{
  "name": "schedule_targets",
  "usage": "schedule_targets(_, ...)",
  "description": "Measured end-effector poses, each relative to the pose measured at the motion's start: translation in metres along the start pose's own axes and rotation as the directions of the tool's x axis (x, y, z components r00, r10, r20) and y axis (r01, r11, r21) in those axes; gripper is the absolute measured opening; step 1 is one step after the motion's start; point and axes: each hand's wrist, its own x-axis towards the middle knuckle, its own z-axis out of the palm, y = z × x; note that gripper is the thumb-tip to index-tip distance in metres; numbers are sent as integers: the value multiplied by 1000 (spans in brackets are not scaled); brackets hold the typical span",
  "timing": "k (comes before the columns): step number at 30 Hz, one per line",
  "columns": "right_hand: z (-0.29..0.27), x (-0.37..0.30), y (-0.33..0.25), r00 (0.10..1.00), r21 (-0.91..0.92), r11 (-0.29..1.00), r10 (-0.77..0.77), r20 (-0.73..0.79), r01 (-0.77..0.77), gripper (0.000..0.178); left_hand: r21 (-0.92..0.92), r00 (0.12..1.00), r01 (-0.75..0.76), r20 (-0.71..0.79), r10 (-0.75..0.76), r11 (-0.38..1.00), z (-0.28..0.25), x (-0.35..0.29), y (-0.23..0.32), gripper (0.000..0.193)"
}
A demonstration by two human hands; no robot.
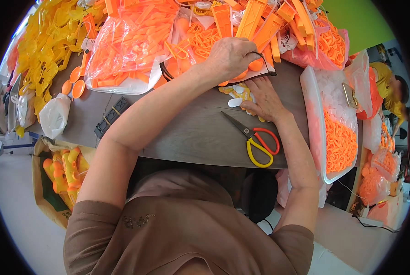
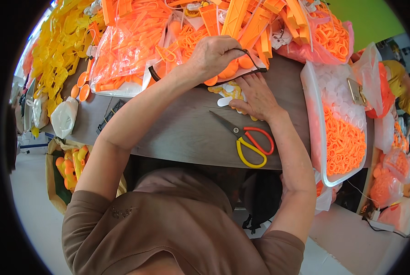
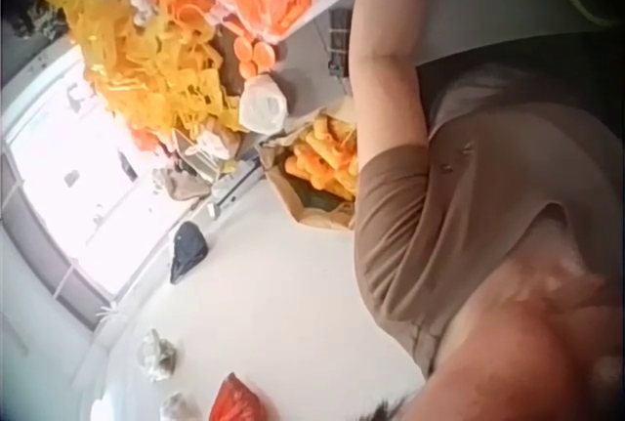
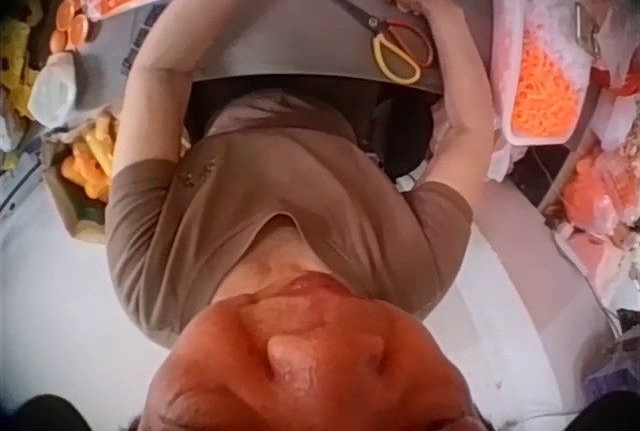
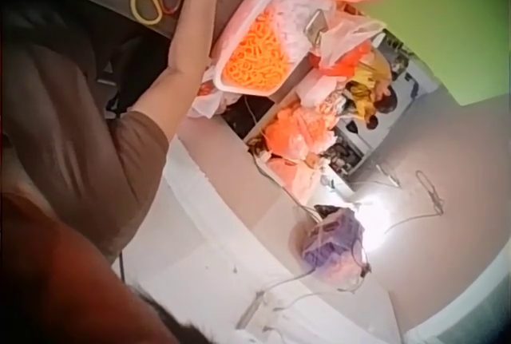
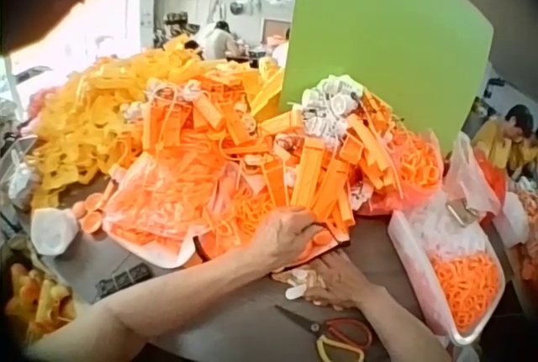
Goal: Assembling plastic toy components and packaging them at a factory workbench.
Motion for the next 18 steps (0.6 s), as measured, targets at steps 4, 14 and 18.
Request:
schedule_targets(4,2,8,-25,995,-1,995,-102,10,102,70,-11,999,-46,11,46,999,0,-3,-2,17)
schedule_targets(14,-5,7,-40,981,383,907,-125,-149,173,42,-17,962,-94,256,95,995,-14,-15,9,21)
schedule_targets(18,-19,-17,-29,966,567,822,186,-182,-52,30,-62,977,-168,121,175,984,-34,-27,9,22)
